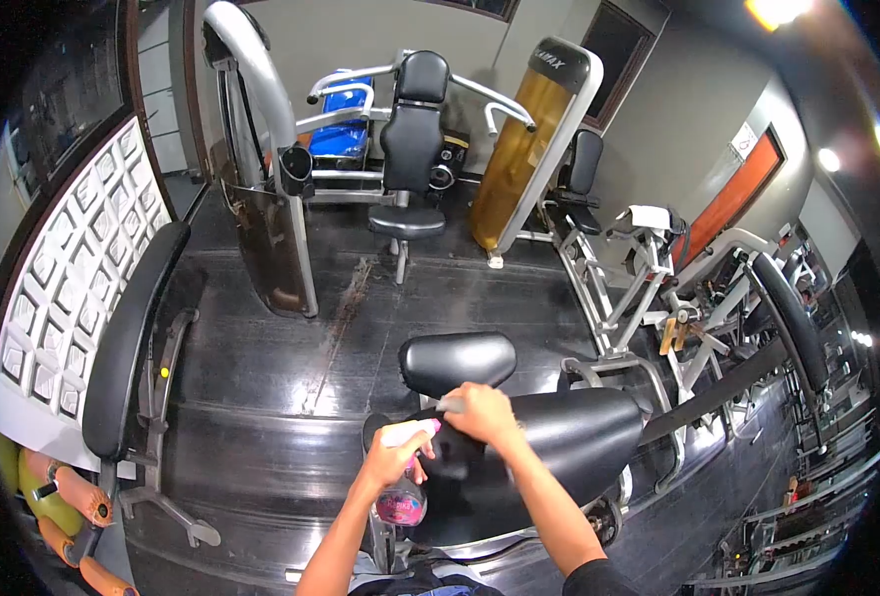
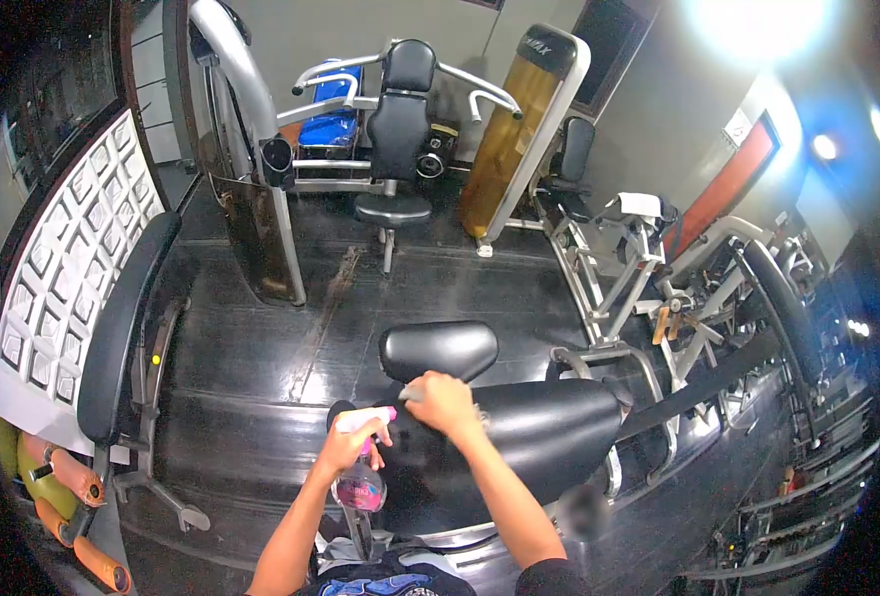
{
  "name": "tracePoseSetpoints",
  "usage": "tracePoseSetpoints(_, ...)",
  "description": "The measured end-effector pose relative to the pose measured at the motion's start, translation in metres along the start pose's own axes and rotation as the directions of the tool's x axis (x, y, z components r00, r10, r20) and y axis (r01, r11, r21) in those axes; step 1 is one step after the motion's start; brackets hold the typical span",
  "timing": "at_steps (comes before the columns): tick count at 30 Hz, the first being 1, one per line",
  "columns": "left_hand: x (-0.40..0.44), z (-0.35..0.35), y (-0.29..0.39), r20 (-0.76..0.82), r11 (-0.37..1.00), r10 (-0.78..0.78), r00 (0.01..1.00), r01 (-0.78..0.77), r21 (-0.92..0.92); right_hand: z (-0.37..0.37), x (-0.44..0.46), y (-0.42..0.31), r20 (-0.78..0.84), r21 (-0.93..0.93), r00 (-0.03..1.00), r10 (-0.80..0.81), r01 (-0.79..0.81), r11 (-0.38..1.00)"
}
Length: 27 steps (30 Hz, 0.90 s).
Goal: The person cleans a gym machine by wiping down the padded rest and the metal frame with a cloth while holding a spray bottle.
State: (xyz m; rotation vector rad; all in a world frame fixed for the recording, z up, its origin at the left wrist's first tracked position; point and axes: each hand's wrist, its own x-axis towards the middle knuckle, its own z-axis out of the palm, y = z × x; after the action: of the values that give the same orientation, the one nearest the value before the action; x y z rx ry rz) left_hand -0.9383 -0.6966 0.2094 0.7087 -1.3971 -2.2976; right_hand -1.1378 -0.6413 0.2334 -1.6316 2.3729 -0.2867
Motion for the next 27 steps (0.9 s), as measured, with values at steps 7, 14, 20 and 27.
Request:
tracePoseSetpoints(7,-0.003,0.003,0.007,-0.026,1.0,-0.004,1.0,0.004,0.016,-0.032,-0.005,0.024,0.148,-0.119,0.976,0.159,-0.142,0.983)
tracePoseSetpoints(14,0.002,0.0,-0.002,0.002,0.999,-0.032,0.999,0.033,-0.038,-0.016,-0.009,0.03,0.012,-0.127,0.994,0.111,-0.109,0.986)
tracePoseSetpoints(20,0.003,0.0,0.002,0.011,1.0,-0.02,1.0,0.021,-0.016,-0.036,-0.037,0.02,0.055,-0.036,0.983,0.174,-0.172,0.984)
tracePoseSetpoints(27,0.004,-0.001,0.001,0.014,1.0,-0.011,1.0,0.011,-0.025,-0.036,-0.031,0.035,-0.045,-0.159,0.969,0.245,-0.249,0.955)
